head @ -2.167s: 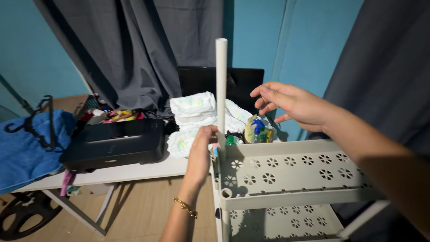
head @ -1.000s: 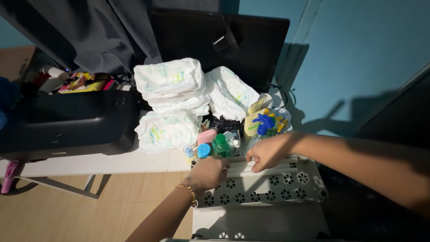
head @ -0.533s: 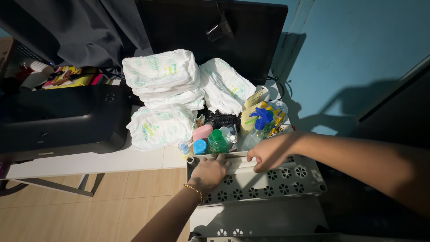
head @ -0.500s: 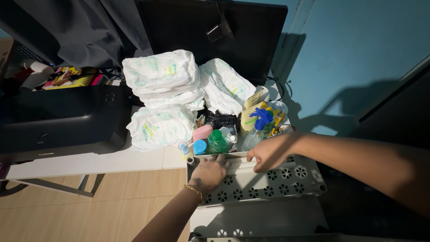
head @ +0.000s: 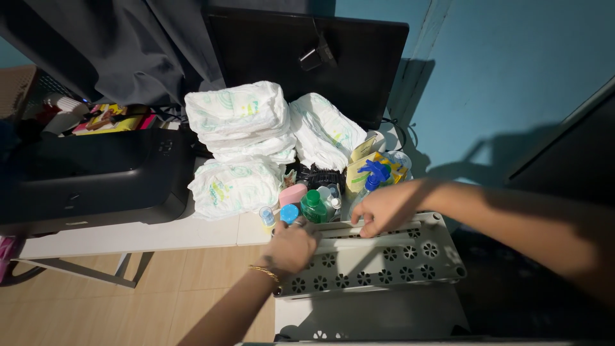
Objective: The person assembles a white plastic three-tier storage cart by inserting vertical poles into the perforated trays and then attaching the top tray. The person handles the trays and poles by hand, aligning and pressing them into place.
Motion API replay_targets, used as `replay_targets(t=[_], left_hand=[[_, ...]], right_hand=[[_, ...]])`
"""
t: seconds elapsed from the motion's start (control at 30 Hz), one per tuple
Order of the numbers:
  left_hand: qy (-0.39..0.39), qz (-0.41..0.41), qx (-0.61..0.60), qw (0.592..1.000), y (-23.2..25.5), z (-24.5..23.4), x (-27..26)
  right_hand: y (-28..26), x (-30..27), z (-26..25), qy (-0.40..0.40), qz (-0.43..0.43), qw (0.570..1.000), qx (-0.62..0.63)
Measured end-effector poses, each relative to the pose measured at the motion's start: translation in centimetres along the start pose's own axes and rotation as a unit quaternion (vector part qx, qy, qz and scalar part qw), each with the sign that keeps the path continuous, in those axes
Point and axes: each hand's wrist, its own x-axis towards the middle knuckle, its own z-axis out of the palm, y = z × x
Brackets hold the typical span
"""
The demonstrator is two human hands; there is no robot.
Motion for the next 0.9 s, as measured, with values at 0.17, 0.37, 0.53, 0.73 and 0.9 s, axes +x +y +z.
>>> replay_targets(t=[0.17, 0.37, 0.53, 0.73, 0.9], left_hand=[[0.035, -0.083, -0.090, 0.992, -2.4, -7.4, -2.8], [0.279, -0.083, -0.212, 0.933, -5.6, -14.5, -7.4], [0.334, -0.080, -0.454, 0.822, -5.5, -16.9, -9.1], [0.399, -0.122, -0.430, 0.800, -4.8, -18.5, -14.6], [0.426, -0.147, -0.477, 0.755, -3.4, -19.6, -19.8]], right_hand=[[-1.4, -2.5, -3.3, 0.136, -0.036, 0.990, 0.008], [-4.1, -8.1, -8.2, 0.229, -0.030, 0.969, 0.090], [-7.3, -11.9, -8.8, 0.263, 0.008, 0.961, 0.085], [-9.3, -16.5, -7.7, 0.287, 0.033, 0.957, -0.010], [-10.8, -21.7, -5.9, 0.307, 0.106, 0.945, -0.033]])
